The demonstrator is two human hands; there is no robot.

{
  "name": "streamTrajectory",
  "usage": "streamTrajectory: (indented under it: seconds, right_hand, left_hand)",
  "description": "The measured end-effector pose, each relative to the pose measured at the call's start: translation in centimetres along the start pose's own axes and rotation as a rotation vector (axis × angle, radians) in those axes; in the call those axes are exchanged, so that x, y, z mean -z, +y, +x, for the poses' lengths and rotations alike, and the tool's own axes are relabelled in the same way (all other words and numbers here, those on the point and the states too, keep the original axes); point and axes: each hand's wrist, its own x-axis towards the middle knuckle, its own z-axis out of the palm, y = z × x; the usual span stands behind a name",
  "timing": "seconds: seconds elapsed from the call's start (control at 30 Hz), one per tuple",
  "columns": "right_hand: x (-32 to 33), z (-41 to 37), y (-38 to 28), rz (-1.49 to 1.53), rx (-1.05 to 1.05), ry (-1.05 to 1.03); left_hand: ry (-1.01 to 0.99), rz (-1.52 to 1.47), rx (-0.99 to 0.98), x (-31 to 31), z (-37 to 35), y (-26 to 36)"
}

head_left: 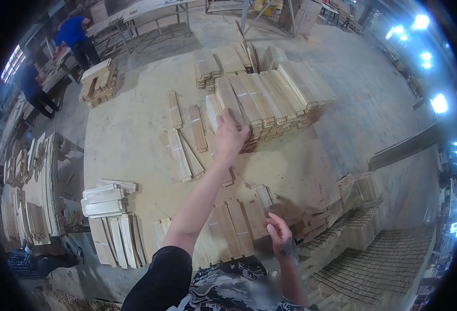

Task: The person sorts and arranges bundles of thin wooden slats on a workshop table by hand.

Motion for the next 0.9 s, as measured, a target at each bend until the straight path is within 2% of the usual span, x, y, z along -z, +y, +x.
streamTrajectory:
  seconds: [0.1, 0.2, 0.3, 0.33, 0.43, 0.63, 0.73, 0.83, 0.9]
  right_hand:
    - [-0.4, 1.0, -1.4, -0.018, -0.029, -0.017]
    - [-1.0, 2.2, -2.5, -0.036, -0.010, -0.060]
    - [-1.9, 3.6, -1.7, 0.009, 0.007, -0.117]
    - [-2.2, 3.9, -1.9, 0.001, 0.004, -0.140]
    - [-3.7, 4.9, -2.9, -0.031, 0.006, -0.199]
    - [-5.1, 5.3, -3.3, -0.062, 0.027, -0.259]
    - [-5.2, 5.0, -3.1, -0.086, 0.026, -0.270]
    - [-5.3, 4.8, -3.0, -0.088, 0.019, -0.259]
    - [-5.2, 4.6, -2.8, -0.077, 0.017, -0.239]
  left_hand:
    - [-0.130, -0.109, 0.081, 2.7, 0.0, -2.8]
    - [-0.320, -0.662, 0.416, 5.5, -2.1, -6.6]
    - [-0.508, -1.205, 0.624, 7.4, -4.5, -8.2]
    - [-0.530, -1.214, 0.638, 7.4, -5.0, -8.9]
    - [-0.501, -1.217, 0.624, 8.0, -6.4, -9.9]
    - [-0.389, -1.233, 0.737, 9.6, -7.6, -12.1]
    - [-0.347, -1.060, 0.752, 8.6, -7.7, -14.4]
    - [-0.509, -0.969, 0.752, 6.9, -7.0, -17.9]
    - [-0.544, -0.226, 0.616, 5.7, -5.7, -18.2]
